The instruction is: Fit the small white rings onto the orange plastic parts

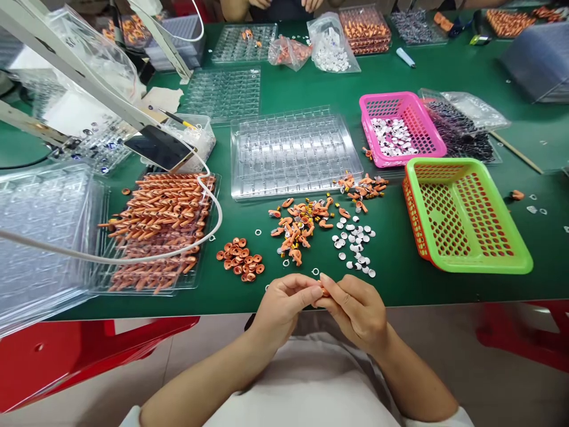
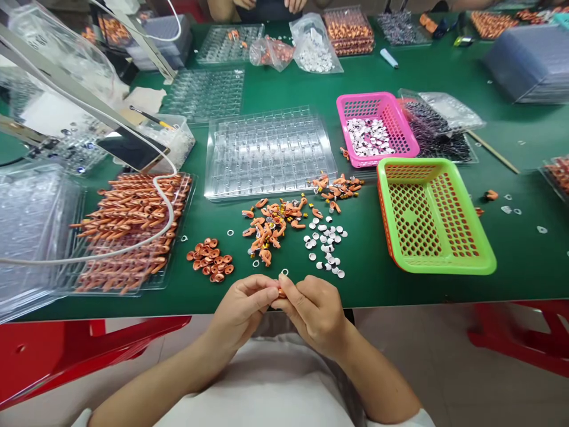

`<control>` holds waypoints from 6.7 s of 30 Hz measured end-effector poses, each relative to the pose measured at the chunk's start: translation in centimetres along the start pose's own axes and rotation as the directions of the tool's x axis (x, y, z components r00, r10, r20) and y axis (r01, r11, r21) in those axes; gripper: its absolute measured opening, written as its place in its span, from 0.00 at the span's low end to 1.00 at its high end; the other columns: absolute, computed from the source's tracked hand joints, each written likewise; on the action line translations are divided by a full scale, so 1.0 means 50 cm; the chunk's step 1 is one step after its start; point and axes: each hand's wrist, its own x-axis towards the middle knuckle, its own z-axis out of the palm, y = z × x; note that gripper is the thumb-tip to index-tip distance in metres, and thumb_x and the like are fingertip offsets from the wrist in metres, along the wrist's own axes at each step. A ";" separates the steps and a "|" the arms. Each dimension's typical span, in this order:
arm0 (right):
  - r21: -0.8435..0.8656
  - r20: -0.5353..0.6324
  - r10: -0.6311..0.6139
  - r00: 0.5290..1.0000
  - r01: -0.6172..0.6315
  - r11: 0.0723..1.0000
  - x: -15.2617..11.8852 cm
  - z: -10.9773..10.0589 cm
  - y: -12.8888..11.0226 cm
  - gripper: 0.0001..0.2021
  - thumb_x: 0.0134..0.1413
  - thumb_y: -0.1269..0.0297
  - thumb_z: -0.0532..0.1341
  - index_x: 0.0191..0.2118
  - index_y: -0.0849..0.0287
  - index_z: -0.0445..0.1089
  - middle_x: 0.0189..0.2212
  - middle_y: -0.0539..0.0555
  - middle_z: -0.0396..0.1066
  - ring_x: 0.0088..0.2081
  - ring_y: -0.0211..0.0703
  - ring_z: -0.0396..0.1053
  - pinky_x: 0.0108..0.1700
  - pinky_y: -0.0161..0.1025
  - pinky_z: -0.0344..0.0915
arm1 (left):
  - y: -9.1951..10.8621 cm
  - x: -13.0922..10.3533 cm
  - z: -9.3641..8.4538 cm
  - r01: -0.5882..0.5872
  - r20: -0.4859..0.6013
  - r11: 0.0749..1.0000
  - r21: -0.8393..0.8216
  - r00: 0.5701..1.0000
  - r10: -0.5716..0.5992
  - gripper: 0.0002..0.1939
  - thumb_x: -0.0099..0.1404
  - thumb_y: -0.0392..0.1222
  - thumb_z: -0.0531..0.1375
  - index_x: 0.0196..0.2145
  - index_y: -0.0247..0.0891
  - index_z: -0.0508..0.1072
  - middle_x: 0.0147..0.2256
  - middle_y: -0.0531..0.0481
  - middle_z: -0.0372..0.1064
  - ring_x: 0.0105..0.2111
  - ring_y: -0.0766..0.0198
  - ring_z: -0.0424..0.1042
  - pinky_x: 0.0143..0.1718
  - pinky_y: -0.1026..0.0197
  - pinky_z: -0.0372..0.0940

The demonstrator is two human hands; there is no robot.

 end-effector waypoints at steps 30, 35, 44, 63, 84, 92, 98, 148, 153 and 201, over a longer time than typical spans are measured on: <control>-0.083 0.304 -0.032 0.952 0.060 0.995 0.014 -0.027 -0.002 0.20 0.66 0.73 0.52 0.61 0.71 0.57 0.36 0.62 0.74 0.35 0.47 0.73 0.31 0.41 0.73 | -0.003 -0.003 -0.008 0.022 0.006 0.996 0.086 1.000 -0.022 0.11 0.49 0.43 0.74 0.25 0.35 0.79 0.23 0.48 0.78 0.26 0.64 0.74 0.33 0.63 0.68; -0.110 0.293 -0.069 0.954 0.105 0.988 0.012 -0.024 0.004 0.19 0.65 0.74 0.51 0.60 0.71 0.58 0.35 0.62 0.74 0.34 0.48 0.74 0.29 0.40 0.73 | -0.005 -0.004 -0.010 0.009 0.012 0.993 0.121 1.000 -0.011 0.11 0.51 0.44 0.73 0.26 0.34 0.79 0.25 0.47 0.79 0.27 0.64 0.74 0.33 0.64 0.68; -0.126 0.222 -0.043 0.974 0.073 0.989 0.007 -0.020 0.005 0.17 0.64 0.73 0.53 0.57 0.68 0.61 0.33 0.61 0.74 0.32 0.47 0.73 0.29 0.40 0.70 | -0.004 -0.014 -0.003 -0.068 0.085 0.993 0.100 0.995 0.059 0.17 0.49 0.35 0.74 0.37 0.37 0.77 0.32 0.48 0.80 0.34 0.63 0.78 0.40 0.62 0.72; 0.055 0.090 0.039 0.995 -0.044 0.998 0.008 0.002 -0.008 0.24 0.63 0.76 0.54 0.64 0.63 0.58 0.37 0.61 0.74 0.36 0.46 0.74 0.33 0.41 0.74 | -0.010 -0.012 -0.007 -0.131 -0.001 0.989 0.065 0.991 0.132 0.12 0.47 0.34 0.74 0.30 0.35 0.78 0.29 0.51 0.78 0.30 0.64 0.78 0.36 0.63 0.74; -0.062 0.256 0.046 0.966 -0.031 0.998 0.029 -0.042 -0.001 0.14 0.64 0.68 0.58 0.54 0.65 0.65 0.33 0.57 0.73 0.33 0.43 0.71 0.32 0.38 0.69 | 0.006 -0.012 -0.013 -0.142 0.095 0.976 0.165 0.987 0.128 0.05 0.56 0.40 0.70 0.28 0.36 0.79 0.31 0.48 0.79 0.33 0.62 0.77 0.38 0.63 0.72; -0.262 0.417 -0.096 0.904 0.221 0.939 0.047 -0.053 -0.004 0.12 0.66 0.69 0.53 0.50 0.69 0.66 0.26 0.55 0.71 0.26 0.43 0.69 0.24 0.38 0.62 | 0.016 -0.012 -0.004 -0.072 0.071 0.971 0.228 0.996 0.057 0.08 0.53 0.42 0.71 0.27 0.35 0.79 0.27 0.48 0.77 0.30 0.62 0.76 0.36 0.61 0.73; -0.117 0.293 -0.077 0.953 0.115 0.986 0.029 -0.040 0.003 0.23 0.64 0.72 0.54 0.63 0.69 0.55 0.32 0.60 0.75 0.31 0.46 0.72 0.29 0.40 0.70 | 0.019 -0.011 0.002 -0.085 0.063 0.975 0.205 0.995 0.073 0.08 0.53 0.41 0.72 0.27 0.35 0.79 0.26 0.50 0.77 0.28 0.65 0.75 0.35 0.64 0.72; 0.066 0.032 0.065 0.997 -0.067 0.996 0.021 0.016 0.002 0.26 0.61 0.78 0.55 0.64 0.63 0.58 0.36 0.61 0.74 0.33 0.45 0.71 0.30 0.41 0.71 | 0.014 -0.002 -0.005 -0.107 0.036 0.990 0.086 0.994 0.105 0.10 0.52 0.36 0.73 0.32 0.37 0.79 0.31 0.51 0.78 0.32 0.67 0.76 0.37 0.68 0.71; 0.101 0.052 0.098 0.994 -0.103 0.990 0.028 0.007 0.001 0.27 0.62 0.78 0.56 0.65 0.61 0.58 0.36 0.59 0.74 0.34 0.44 0.71 0.32 0.40 0.71 | 0.016 0.007 -0.014 -0.142 0.063 0.978 0.152 0.989 0.134 0.09 0.56 0.42 0.71 0.35 0.37 0.80 0.30 0.50 0.79 0.30 0.68 0.76 0.37 0.66 0.71; -0.047 0.192 -0.035 0.981 0.044 0.998 0.026 -0.019 -0.001 0.21 0.63 0.75 0.51 0.61 0.70 0.58 0.34 0.62 0.73 0.34 0.48 0.72 0.31 0.41 0.73 | 0.013 -0.002 0.005 0.011 -0.021 1.000 0.023 1.000 -0.010 0.13 0.44 0.42 0.76 0.27 0.35 0.81 0.25 0.48 0.79 0.25 0.65 0.75 0.33 0.63 0.71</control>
